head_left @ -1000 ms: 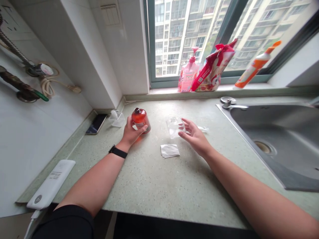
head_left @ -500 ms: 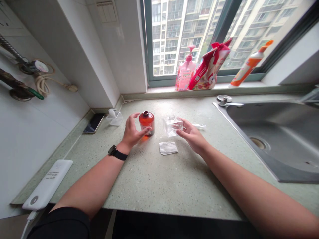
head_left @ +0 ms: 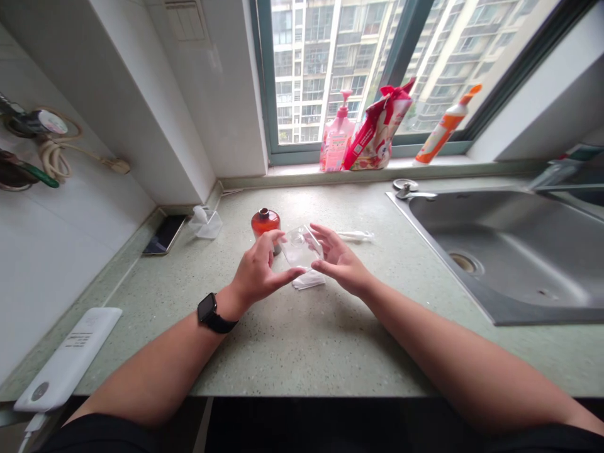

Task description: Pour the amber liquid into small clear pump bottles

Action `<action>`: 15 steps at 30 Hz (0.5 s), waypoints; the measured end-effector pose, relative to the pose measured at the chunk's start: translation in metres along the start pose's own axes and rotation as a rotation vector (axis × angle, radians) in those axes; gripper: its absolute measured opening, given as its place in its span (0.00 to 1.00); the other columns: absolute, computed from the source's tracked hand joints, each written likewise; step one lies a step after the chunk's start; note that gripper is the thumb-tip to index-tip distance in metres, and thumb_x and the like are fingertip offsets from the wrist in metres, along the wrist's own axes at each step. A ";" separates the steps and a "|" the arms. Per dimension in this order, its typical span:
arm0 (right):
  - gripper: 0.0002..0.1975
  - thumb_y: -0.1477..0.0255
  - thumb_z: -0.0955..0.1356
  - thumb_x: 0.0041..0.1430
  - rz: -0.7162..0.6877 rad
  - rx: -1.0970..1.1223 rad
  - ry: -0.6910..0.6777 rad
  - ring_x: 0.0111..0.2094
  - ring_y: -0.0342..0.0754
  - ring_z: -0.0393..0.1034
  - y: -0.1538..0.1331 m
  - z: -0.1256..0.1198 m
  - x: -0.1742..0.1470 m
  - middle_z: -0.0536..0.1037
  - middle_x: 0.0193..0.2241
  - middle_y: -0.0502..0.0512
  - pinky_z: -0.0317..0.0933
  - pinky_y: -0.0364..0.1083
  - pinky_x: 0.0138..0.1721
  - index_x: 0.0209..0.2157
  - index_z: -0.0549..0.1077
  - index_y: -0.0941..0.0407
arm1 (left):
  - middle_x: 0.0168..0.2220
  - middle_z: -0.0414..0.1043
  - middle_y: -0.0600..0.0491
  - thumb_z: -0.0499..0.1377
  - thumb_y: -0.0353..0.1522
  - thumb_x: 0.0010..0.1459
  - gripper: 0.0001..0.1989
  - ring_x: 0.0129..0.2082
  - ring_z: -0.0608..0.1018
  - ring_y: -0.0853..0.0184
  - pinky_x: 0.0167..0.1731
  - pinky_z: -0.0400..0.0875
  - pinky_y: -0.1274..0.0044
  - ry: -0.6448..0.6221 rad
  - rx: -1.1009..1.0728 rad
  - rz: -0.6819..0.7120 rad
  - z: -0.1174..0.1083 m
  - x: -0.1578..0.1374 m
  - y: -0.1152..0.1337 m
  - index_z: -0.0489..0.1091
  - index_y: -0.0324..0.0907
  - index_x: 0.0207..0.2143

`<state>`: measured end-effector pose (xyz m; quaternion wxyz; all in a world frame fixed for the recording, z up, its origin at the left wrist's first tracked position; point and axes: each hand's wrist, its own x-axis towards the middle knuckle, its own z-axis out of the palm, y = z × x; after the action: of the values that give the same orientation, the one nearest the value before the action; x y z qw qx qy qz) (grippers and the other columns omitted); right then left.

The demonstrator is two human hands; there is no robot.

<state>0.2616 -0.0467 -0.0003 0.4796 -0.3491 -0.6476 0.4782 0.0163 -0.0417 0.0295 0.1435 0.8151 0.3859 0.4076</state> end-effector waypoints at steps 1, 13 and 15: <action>0.50 0.47 0.78 0.57 0.008 -0.003 0.000 0.71 0.63 0.66 0.001 0.002 0.000 0.71 0.69 0.64 0.60 0.66 0.72 0.74 0.59 0.44 | 0.41 0.78 0.52 0.70 0.57 0.58 0.38 0.26 0.72 0.70 0.32 0.75 0.74 -0.004 -0.017 -0.018 0.000 0.001 0.000 0.67 0.44 0.60; 0.26 0.48 0.70 0.67 -0.105 -0.800 0.448 0.58 0.63 0.77 0.005 -0.124 0.012 0.84 0.52 0.63 0.65 0.69 0.65 0.56 0.79 0.51 | 0.39 0.77 0.53 0.71 0.56 0.57 0.36 0.26 0.71 0.70 0.29 0.72 0.74 -0.046 -0.003 0.007 0.001 0.004 -0.008 0.71 0.44 0.58; 0.24 0.52 0.73 0.62 -0.052 -0.969 0.347 0.53 0.65 0.79 0.012 -0.144 0.010 0.85 0.47 0.62 0.67 0.71 0.62 0.52 0.81 0.52 | 0.40 0.78 0.52 0.71 0.57 0.58 0.36 0.28 0.73 0.68 0.31 0.73 0.73 -0.077 0.033 0.038 0.002 0.004 -0.011 0.71 0.44 0.58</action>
<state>0.3965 0.0068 0.0026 0.3749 -0.5891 -0.7143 0.0462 0.0134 -0.0319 0.0246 0.1370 0.8397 0.3709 0.3722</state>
